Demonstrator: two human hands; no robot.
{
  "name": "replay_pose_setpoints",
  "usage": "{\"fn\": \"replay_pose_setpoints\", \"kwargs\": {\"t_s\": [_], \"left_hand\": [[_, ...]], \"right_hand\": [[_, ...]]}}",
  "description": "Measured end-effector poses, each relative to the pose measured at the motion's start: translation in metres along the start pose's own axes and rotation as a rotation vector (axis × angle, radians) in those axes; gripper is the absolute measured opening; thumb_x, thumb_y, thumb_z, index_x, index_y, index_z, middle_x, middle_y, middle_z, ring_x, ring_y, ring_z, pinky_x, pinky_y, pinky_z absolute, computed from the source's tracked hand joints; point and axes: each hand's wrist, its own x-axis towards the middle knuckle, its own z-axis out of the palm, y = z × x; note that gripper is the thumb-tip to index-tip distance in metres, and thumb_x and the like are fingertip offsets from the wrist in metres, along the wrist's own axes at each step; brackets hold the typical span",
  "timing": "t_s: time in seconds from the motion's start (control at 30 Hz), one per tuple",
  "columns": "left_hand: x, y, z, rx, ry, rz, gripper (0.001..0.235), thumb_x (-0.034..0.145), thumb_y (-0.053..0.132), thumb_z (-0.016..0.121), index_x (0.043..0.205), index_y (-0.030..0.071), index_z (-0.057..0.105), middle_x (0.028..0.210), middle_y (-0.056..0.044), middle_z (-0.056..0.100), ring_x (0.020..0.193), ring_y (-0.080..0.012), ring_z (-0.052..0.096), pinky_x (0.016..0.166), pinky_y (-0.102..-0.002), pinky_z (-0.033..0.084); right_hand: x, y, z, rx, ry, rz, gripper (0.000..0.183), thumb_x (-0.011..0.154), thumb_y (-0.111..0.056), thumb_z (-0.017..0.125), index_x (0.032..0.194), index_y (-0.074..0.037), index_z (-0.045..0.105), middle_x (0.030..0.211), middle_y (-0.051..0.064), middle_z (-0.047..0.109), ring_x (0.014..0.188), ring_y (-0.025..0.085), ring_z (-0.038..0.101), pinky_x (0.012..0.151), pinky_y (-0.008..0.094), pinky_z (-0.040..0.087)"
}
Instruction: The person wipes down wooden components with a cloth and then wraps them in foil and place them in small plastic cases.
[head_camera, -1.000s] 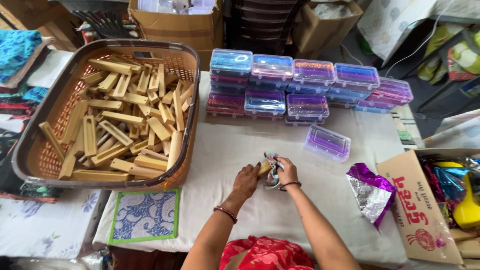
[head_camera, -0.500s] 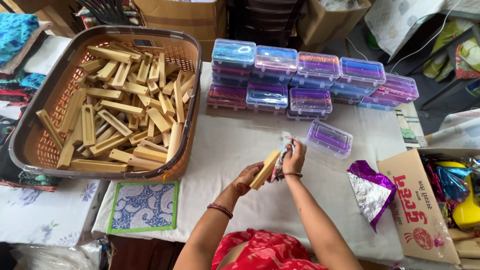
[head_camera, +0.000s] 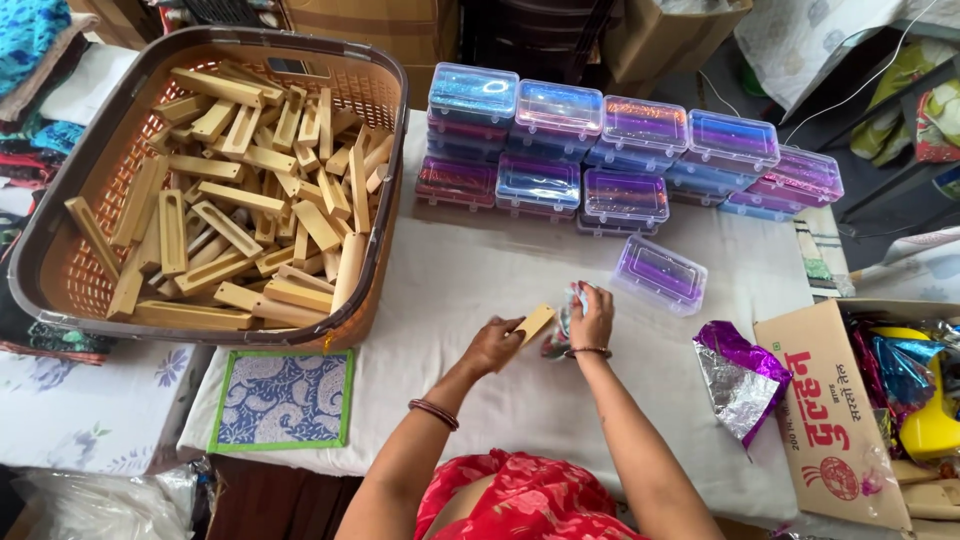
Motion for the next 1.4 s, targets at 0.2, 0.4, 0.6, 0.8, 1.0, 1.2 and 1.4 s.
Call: {"fn": "replay_pose_setpoints", "kwargs": {"t_s": [0.2, 0.4, 0.6, 0.8, 1.0, 1.2, 1.4], "left_hand": [[0.011, -0.02, 0.008, 0.796, 0.262, 0.426, 0.05, 0.098, 0.034, 0.063, 0.145, 0.019, 0.053, 0.134, -0.008, 0.055, 0.121, -0.0259, 0.056, 0.101, -0.044, 0.046], [0.012, -0.051, 0.006, 0.715, 0.235, 0.377, 0.064, 0.094, 0.036, 0.068, 0.152, 0.022, 0.046, 0.136, -0.007, 0.055, 0.126, -0.0254, 0.054, 0.108, -0.043, 0.043], [-0.012, -0.081, -0.016, 0.535, 0.372, 0.46, 0.092, 0.077, 0.03, 0.077, 0.156, 0.011, 0.034, 0.132, -0.015, 0.054, 0.124, -0.0334, 0.051, 0.108, -0.048, 0.035], [-0.012, -0.093, -0.016, 0.515, 0.386, 0.37, 0.058, 0.077, 0.028, 0.073, 0.131, 0.014, 0.055, 0.126, -0.009, 0.059, 0.124, -0.0278, 0.053, 0.114, -0.045, 0.034], [-0.009, -0.071, -0.012, 0.461, 0.392, 0.289, 0.047, 0.087, 0.031, 0.074, 0.129, 0.014, 0.061, 0.125, -0.004, 0.062, 0.122, -0.0247, 0.055, 0.114, -0.042, 0.035], [0.015, -0.063, 0.007, 0.532, 0.307, 0.248, 0.049, 0.085, 0.025, 0.077, 0.131, 0.016, 0.061, 0.127, -0.005, 0.059, 0.123, -0.0247, 0.055, 0.111, -0.042, 0.038], [0.01, -0.086, 0.0, 0.464, 0.302, 0.326, 0.053, 0.084, 0.021, 0.077, 0.134, 0.014, 0.059, 0.131, -0.005, 0.057, 0.126, -0.0267, 0.052, 0.114, -0.039, 0.037]], "right_hand": [[-0.051, -0.034, -0.012, -0.642, -0.198, -0.342, 0.062, 0.072, -0.042, 0.078, 0.126, -0.011, 0.07, 0.147, 0.019, 0.051, 0.136, 0.044, 0.05, 0.104, 0.068, 0.041], [-0.02, 0.048, -0.002, -0.454, -0.187, -0.187, 0.041, 0.086, -0.004, 0.065, 0.126, -0.013, 0.07, 0.142, 0.009, 0.059, 0.127, 0.035, 0.054, 0.108, 0.044, 0.046], [-0.052, -0.081, 0.002, -0.033, -0.294, -0.636, 0.045, 0.086, 0.005, 0.064, 0.124, -0.019, 0.072, 0.144, 0.01, 0.058, 0.132, 0.03, 0.053, 0.11, 0.044, 0.045], [-0.052, -0.067, -0.003, -0.254, -0.404, -0.818, 0.053, 0.073, -0.002, 0.069, 0.124, -0.015, 0.071, 0.143, 0.009, 0.057, 0.133, 0.031, 0.05, 0.105, 0.054, 0.04], [-0.012, 0.029, -0.011, -0.361, -0.147, -0.324, 0.044, 0.085, -0.001, 0.058, 0.125, -0.014, 0.071, 0.146, 0.006, 0.062, 0.132, 0.03, 0.056, 0.112, 0.045, 0.046], [-0.072, -0.064, 0.01, -0.433, -0.098, -0.642, 0.044, 0.078, -0.007, 0.064, 0.122, -0.008, 0.07, 0.14, 0.017, 0.059, 0.126, 0.035, 0.056, 0.101, 0.052, 0.044], [-0.045, -0.009, -0.006, -0.195, -0.285, -0.797, 0.035, 0.077, -0.004, 0.065, 0.11, -0.009, 0.075, 0.128, 0.009, 0.067, 0.121, 0.03, 0.06, 0.102, 0.048, 0.048]]}}
